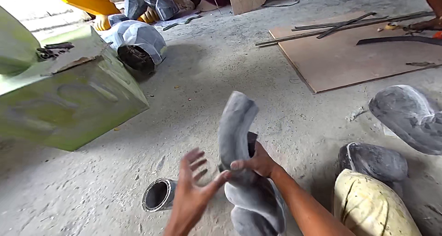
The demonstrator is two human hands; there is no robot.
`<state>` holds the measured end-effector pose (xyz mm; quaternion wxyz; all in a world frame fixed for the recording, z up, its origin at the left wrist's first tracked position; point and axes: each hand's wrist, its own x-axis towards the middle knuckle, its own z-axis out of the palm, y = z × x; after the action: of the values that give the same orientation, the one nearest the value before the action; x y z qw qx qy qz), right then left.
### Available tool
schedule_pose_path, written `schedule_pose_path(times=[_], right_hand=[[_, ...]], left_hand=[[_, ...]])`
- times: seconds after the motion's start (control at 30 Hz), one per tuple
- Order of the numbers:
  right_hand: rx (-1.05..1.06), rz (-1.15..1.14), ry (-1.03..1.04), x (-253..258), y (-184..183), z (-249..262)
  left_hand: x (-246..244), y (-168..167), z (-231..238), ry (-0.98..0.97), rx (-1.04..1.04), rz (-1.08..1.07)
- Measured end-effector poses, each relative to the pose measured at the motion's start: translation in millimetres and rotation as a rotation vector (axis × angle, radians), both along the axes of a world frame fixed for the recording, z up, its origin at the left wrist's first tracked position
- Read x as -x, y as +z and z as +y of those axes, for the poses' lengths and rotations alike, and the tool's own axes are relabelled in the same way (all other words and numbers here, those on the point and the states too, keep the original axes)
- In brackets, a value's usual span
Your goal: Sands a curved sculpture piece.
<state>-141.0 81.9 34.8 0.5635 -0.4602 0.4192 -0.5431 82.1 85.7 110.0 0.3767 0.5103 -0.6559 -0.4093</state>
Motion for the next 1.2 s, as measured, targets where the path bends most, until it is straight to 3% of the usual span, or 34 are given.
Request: schedule_pose_path(times=[0.1,0.17,0.33,0.47,0.57,0.63,0.73,0.8,0.87,0.9,0.93,1.0,1.07,1.2], right_hand=[[0.21,0.183,0.298,-22.9,34.4,2.3],[0.278,0.227,0.425,-36.7,43.1,7.6],[0.247,0.262,0.422,-30.3,46.2,18.1],[0.005,0.388,0.062,3.7,40.6,43.4],[-0.228,0.581,-0.142,45.5,17.1,68.6],[-0.403,0.693,-0.039,75.4,-8.2,83.8],[-0.475,0.773,0.307,97.2,-51.4,107.1],[-0.614,0.691,0.24,105.2,-67.4,125.4],[-0.798,0.612,-0.011,114.5,-82.9,138.3],[-0.852,0.683,-0.075,121.6,-93.4,145.0],[-0.905,0.848,-0.014,129.1,-97.9,156.1],[-1.075,1.21,0.334,131.1,-91.3,176.5],[-1.206,1.392,0.596,118.8,-84.7,190.2],[-1.239,1.514,0.597,110.4,-102.8,197.3]], left_hand=[[-20.1,27.4,-8.4,0.033,0.05,0.12],[-30.7,27.2,5.9,0.085,0.033,0.162],[-44.1,3.3,37.3,0.196,0.008,0.404],[-46.0,3.4,53.3,0.155,0.076,0.379],[-31.8,11.5,61.8,0.24,0.159,0.329],[-24.8,18.2,62.8,0.348,0.148,0.295],[-26.8,23.5,57.2,0.437,0.062,0.353],[-29.3,28.5,56.1,0.469,0.012,0.378],[-32.6,32.0,60.5,0.477,-0.022,0.397],[-35.0,31.7,63.3,0.474,-0.024,0.409],[-37.9,29.7,66.7,0.479,-0.024,0.422],[-42.2,26.0,71.6,0.51,-0.019,0.441],[-43.4,25.5,74.1,0.54,-0.005,0.463],[-40.5,25.0,78.6,0.523,-0.023,0.497]])
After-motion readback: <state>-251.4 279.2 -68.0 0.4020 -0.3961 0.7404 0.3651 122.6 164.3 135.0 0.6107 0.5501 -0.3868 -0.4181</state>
